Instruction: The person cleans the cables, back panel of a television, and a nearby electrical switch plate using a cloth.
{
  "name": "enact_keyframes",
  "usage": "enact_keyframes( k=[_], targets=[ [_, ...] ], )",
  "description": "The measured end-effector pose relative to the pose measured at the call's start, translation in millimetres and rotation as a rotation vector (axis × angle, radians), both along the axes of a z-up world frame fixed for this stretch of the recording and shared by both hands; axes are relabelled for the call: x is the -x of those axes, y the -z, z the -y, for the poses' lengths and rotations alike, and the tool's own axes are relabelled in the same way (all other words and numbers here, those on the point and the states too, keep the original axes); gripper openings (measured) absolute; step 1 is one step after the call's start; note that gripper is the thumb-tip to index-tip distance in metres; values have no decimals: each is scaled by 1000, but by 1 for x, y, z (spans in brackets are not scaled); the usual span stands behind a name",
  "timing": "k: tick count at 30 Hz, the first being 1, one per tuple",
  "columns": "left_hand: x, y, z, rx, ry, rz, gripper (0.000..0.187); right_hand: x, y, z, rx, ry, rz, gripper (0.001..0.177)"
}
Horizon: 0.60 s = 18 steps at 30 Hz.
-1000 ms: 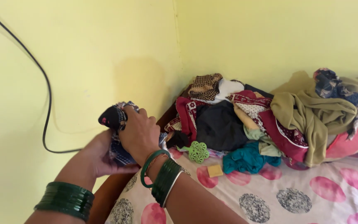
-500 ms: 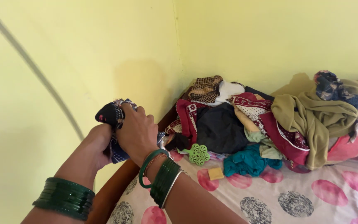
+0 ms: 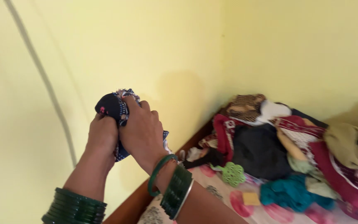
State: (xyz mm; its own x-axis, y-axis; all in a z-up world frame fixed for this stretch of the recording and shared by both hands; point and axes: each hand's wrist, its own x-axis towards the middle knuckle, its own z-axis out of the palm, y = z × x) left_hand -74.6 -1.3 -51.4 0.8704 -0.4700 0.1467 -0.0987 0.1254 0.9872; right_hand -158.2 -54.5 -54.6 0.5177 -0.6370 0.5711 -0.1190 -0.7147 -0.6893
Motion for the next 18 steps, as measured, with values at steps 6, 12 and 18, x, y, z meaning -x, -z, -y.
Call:
enact_keyframes(
  k=[6, 12, 18],
  targets=[
    [2, -23, -47, 97, -221, 102, 53, -20, -22, -36, 36, -177, 70, 60],
    [-10, -38, -103, 125, -427, 193, 49, -46, -40, -84, 82, -360, 111, 62],
    [-36, -27, -164, 231, -742, 218, 53, -66, -46, -140, 106, -567, 142, 59]
  ],
)
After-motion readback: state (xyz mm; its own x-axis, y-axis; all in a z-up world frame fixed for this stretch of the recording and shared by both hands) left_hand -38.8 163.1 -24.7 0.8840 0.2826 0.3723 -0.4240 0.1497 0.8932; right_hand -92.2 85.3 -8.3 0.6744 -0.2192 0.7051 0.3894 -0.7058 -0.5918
